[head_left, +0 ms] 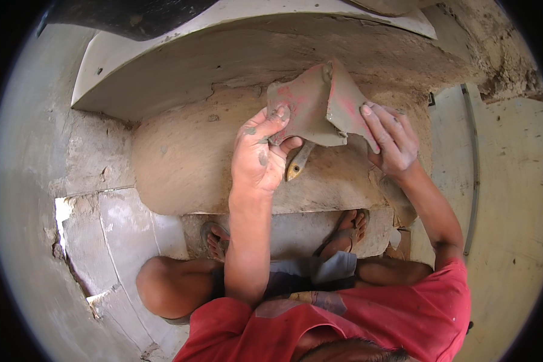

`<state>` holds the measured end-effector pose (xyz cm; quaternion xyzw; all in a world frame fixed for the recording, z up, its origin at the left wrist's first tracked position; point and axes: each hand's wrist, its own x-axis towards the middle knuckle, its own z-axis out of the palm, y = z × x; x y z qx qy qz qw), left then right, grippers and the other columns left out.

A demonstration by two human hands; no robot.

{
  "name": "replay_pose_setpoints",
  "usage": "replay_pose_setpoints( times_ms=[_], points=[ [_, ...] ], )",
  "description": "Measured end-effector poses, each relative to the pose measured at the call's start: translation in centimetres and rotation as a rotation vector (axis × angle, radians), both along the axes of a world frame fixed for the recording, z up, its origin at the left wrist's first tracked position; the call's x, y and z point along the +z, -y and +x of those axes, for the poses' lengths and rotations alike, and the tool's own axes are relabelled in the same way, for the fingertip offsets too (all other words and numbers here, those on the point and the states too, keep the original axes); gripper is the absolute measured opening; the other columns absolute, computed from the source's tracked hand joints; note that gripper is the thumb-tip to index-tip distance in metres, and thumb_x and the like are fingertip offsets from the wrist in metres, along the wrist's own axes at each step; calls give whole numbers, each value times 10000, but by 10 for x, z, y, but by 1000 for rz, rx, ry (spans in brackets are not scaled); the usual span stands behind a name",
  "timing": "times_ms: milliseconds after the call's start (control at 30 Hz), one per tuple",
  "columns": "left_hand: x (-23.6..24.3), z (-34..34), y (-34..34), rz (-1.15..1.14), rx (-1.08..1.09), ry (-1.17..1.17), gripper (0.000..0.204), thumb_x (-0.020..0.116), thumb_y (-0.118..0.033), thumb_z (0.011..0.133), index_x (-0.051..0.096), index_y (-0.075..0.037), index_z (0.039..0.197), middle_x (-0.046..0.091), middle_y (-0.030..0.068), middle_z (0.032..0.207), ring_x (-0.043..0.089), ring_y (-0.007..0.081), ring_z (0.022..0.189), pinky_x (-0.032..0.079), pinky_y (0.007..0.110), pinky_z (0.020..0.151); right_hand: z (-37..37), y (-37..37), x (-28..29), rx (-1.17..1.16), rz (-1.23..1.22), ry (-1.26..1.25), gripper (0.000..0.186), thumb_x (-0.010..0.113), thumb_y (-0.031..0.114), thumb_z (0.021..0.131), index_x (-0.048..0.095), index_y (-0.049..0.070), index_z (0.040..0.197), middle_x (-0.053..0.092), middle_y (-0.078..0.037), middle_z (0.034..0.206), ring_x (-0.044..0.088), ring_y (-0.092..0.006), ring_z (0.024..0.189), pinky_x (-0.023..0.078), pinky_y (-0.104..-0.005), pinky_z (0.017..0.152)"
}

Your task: The person scoops plaster from a bucket and applies it to a curved wall section using a trowel and brush. They smooth the surface repeatedly and scrape excess material back into the bucket.

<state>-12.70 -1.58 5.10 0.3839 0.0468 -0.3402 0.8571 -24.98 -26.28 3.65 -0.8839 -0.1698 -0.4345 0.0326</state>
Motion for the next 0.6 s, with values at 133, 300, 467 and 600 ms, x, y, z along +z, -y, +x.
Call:
replay_pose_setpoints(
  times_ms=[133, 300, 467, 600],
  points=[
    [1, 5, -6, 12, 154, -57, 324, 666, -10, 952, 657, 29, 1273, 723, 56, 1132, 704, 171, 990, 623, 325, 774, -11, 11, 3, -88, -116, -125, 524, 732, 94, 792, 754, -22, 1303, 760, -153, 1133, 698, -299, 849, 582, -370, 704],
    [-2, 9, -10, 129, 359, 101, 296, 700, -39, 957, 675, 18, 1246, 708, 41, 1133, 682, 155, 1035, 620, 350, 797, -19, -6, 34, -122, -121, -96, 593, 750, 131, 704, 780, 48, 1291, 754, -68, 1080, 663, -233, 800, 552, -331, 654],
    [-15, -5, 1, 198, 366, 272, 218, 709, -41, 988, 697, 23, 1197, 707, 55, 1054, 675, 136, 906, 634, 364, 725, -23, -38, 50, -151, -301, -190, 616, 732, 143, 634, 798, 85, 1244, 714, -9, 1102, 653, -176, 825, 522, -294, 619],
    [-25, -9, 2, 223, 320, 364, 178, 699, -21, 1004, 708, 42, 1170, 718, 70, 986, 663, 113, 820, 637, 344, 652, -6, -51, 45, -222, -287, -290, 575, 725, 137, 683, 782, 87, 1253, 685, 7, 1105, 619, -181, 815, 525, -298, 611]
  ],
)
